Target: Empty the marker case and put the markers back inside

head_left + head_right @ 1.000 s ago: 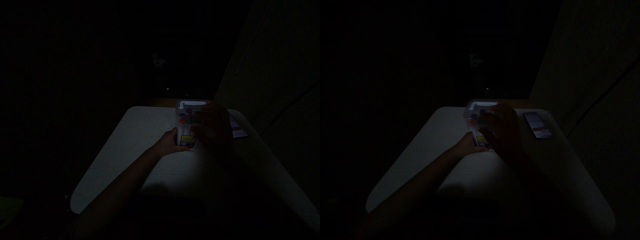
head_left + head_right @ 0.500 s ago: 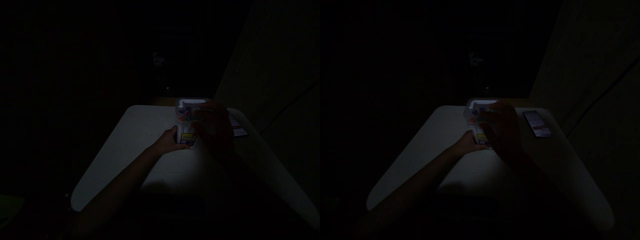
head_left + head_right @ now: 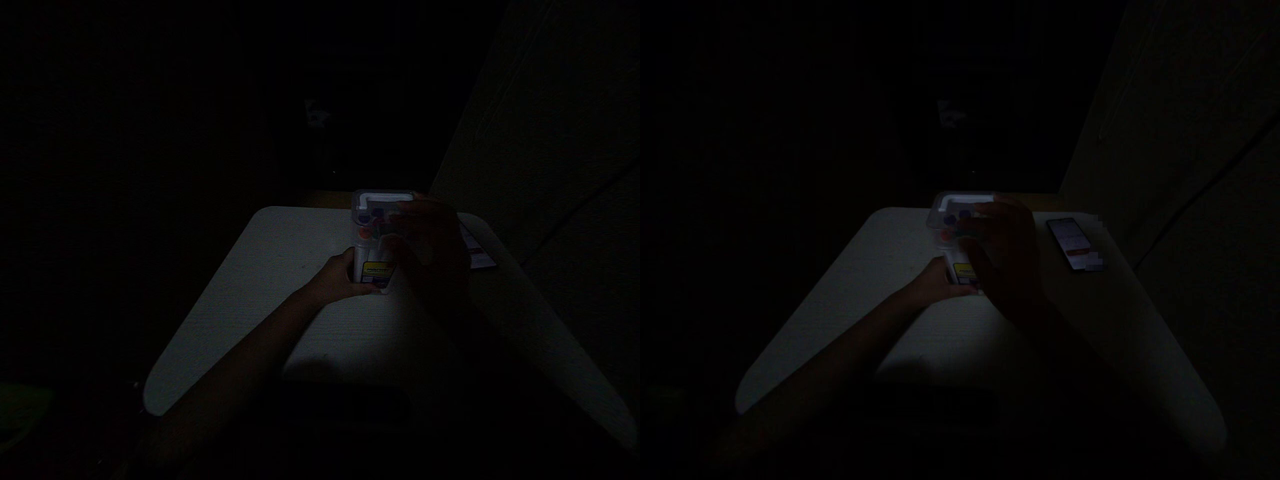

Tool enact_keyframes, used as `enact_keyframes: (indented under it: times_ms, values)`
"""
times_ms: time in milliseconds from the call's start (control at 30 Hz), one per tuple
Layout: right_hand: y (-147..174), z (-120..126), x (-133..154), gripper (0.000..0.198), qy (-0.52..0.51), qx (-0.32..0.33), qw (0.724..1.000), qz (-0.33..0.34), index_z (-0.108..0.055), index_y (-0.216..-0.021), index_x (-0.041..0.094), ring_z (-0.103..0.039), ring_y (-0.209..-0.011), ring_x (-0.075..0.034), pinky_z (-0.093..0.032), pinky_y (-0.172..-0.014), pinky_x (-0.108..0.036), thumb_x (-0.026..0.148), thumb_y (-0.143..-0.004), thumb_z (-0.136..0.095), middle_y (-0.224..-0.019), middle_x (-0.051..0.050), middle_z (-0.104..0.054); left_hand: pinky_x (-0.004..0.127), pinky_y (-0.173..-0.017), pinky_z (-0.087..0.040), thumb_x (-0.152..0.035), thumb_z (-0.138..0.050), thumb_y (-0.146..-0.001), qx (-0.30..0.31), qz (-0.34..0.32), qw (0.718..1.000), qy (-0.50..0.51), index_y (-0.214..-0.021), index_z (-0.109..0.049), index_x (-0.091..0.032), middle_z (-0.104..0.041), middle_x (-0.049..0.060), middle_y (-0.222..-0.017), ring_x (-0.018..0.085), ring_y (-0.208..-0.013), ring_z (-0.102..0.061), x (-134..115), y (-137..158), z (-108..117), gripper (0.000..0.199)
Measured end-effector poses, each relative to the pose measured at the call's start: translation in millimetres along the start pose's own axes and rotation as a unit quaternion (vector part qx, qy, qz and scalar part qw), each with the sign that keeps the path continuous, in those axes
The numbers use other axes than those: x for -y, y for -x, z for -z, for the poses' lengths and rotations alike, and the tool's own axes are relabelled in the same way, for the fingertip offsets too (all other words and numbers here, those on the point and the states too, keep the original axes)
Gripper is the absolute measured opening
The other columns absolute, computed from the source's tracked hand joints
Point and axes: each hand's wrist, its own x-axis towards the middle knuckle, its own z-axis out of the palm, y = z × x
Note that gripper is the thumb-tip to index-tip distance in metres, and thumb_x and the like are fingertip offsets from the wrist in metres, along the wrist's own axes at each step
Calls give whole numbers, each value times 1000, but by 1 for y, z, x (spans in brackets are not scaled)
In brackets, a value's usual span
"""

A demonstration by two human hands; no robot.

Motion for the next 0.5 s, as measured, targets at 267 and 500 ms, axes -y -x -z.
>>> enact_keyframes:
  times_ms: [267,500]
  values:
    - [8,-5,-2,25,17,0,1000,6,-70,-128,33,-64,-139,-28,-56,-119,-52,33,-104,-62,-132,-5,-72,50,-94,-64,-49,-97,-59,-9,-11,1000,-7,-104,-66,-18,-81,13,-111,33,-103,-79,0,0,0,62]
    - [20,-6,-12,48,78,69,994,-35,-52,-155,39,-41,-164,-34,-41,-133,-62,44,-108,-46,-158,-7,-56,54,-94,-65,-54,-95,-59,-16,-10,1000,-1,-106,-64,-18,-80,16,-112,36,-105,-79,4,-2,-2,67]
